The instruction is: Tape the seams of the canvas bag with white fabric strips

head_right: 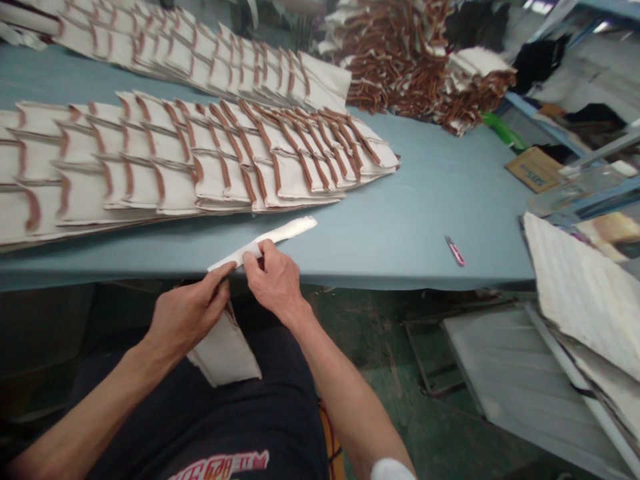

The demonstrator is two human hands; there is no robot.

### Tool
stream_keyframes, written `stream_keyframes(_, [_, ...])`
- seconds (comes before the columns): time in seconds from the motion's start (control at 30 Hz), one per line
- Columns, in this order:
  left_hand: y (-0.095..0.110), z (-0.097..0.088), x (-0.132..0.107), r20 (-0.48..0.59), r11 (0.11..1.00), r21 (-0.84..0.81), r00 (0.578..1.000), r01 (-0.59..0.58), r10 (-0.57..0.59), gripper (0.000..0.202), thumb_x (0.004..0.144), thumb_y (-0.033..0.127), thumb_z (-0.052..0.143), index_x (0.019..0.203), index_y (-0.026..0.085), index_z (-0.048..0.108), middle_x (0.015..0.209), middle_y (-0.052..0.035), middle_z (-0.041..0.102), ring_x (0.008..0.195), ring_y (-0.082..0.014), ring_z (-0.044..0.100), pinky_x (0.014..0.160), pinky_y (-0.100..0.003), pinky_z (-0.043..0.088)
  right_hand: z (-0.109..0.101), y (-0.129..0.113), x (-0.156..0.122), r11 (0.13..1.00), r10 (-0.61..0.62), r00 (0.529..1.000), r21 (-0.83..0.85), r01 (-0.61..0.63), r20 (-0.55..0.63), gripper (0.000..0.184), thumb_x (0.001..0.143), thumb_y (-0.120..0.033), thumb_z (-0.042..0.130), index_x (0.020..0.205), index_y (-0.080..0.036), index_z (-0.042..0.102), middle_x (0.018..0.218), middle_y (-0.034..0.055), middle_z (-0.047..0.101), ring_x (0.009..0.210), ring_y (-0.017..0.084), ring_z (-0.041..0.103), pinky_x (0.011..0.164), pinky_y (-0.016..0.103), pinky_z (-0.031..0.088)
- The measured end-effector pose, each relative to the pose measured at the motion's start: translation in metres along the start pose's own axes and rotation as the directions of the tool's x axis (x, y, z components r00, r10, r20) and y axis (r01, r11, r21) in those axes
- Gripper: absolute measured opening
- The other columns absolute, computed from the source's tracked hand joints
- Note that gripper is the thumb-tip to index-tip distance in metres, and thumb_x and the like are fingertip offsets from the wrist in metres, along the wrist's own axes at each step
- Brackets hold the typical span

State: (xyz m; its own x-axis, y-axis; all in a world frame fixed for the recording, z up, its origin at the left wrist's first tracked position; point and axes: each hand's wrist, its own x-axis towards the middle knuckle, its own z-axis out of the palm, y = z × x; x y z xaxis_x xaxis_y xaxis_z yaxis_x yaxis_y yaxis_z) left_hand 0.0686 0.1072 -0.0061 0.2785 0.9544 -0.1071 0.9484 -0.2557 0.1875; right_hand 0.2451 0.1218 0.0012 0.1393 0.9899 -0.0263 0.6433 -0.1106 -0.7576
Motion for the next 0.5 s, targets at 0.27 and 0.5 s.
stream_keyframes(0.27, [0.012,-0.001,0.003,0.115,0.996,0.082,0.993,-0.042,0.033,0.064,0.114,0.028,0.039,0.176,0.017,0.044,0.099,-0.0192,0.090,0.093,-0.0424,0.089,0.083,-0.049,0.068,0.005,0.002,0.002,0.997,0.003,1.000,0.075,-0.001,-0.026,0.020,0.101,-0.042,0.060,0.088,-0.029,0.052,0.073,-0.0045,0.061,0.072,0.022,0.061,0.075,0.034,0.040])
stream_keyframes(0.5, [0.006,-0.001,0.005,0.191,0.995,0.083,0.981,-0.056,0.039,0.066,0.114,0.022,0.043,0.180,0.021,0.036,0.106,-0.0190,0.091,0.097,-0.0441,0.088,0.088,-0.058,0.069,-0.012,0.008,0.007,0.971,-0.010,0.996,0.237,0.030,-0.085,0.020,0.098,-0.043,0.059,0.087,-0.027,0.056,0.071,-0.0051,0.064,0.066,0.018,0.062,0.067,0.029,0.046])
